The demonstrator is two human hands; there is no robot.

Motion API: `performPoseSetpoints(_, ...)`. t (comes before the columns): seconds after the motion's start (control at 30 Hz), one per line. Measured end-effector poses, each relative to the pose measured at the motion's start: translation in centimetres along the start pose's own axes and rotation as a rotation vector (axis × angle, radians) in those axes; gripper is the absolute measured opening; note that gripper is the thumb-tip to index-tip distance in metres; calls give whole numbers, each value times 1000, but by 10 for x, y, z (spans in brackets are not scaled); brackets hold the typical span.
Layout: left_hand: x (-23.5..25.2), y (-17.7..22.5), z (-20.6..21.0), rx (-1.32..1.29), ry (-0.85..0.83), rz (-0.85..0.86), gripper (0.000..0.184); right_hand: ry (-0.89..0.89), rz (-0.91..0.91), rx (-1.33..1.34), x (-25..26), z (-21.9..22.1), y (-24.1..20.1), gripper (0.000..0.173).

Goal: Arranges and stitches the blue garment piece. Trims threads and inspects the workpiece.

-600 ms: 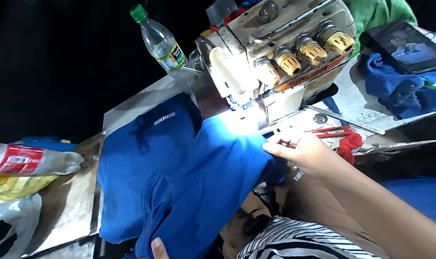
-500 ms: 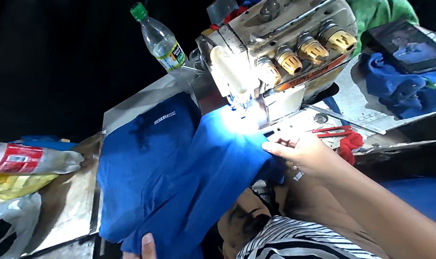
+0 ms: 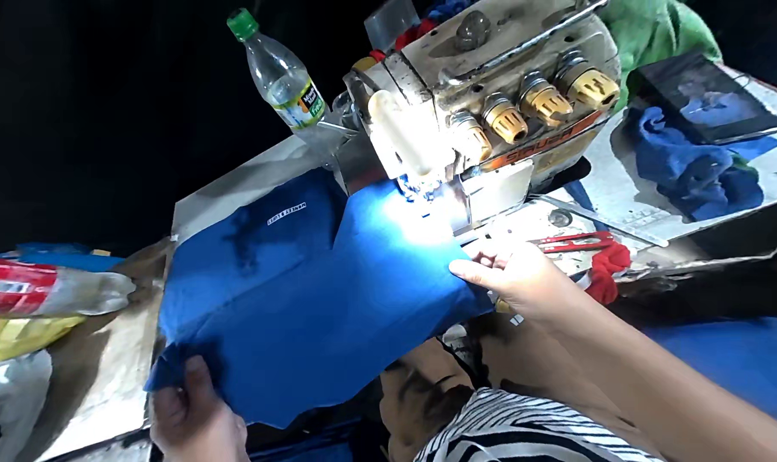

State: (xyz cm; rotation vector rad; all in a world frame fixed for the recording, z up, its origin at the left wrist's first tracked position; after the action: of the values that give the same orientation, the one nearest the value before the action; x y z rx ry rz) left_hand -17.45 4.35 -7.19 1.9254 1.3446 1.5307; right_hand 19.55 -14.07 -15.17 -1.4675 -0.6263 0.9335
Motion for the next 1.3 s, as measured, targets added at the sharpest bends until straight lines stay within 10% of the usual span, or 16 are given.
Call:
performPoseSetpoints(0.27, -4, -66, 27, -335, -427, -450, 32, -14, -12, -49, 3, 5, 6, 11)
performPoseSetpoints(0.57, 21, -36, -10, 200, -58, -121, 44, -32, 6, -26, -17, 1, 6, 3)
performPoseSetpoints(0.97, 40, -33, 0, -208, -135, -288, 34, -28, 152, 91, -20, 2, 6, 15)
performPoseSetpoints(1.3, 31, -43, -6, 235, -170, -171, 42, -74, 68, 70, -15, 5, 17, 7)
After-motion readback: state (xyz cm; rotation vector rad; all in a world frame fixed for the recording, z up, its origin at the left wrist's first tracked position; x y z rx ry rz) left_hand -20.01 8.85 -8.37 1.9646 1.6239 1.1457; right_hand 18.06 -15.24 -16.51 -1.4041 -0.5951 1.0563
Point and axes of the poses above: each hand's wrist, its own x-axis towards the middle knuckle, its own z-axis out of the palm, y = z × x, the point moved 8 cm from there along x, towards the middle knuckle, and after that the axes turned 7 degrees about z, right-handed, at the moved point
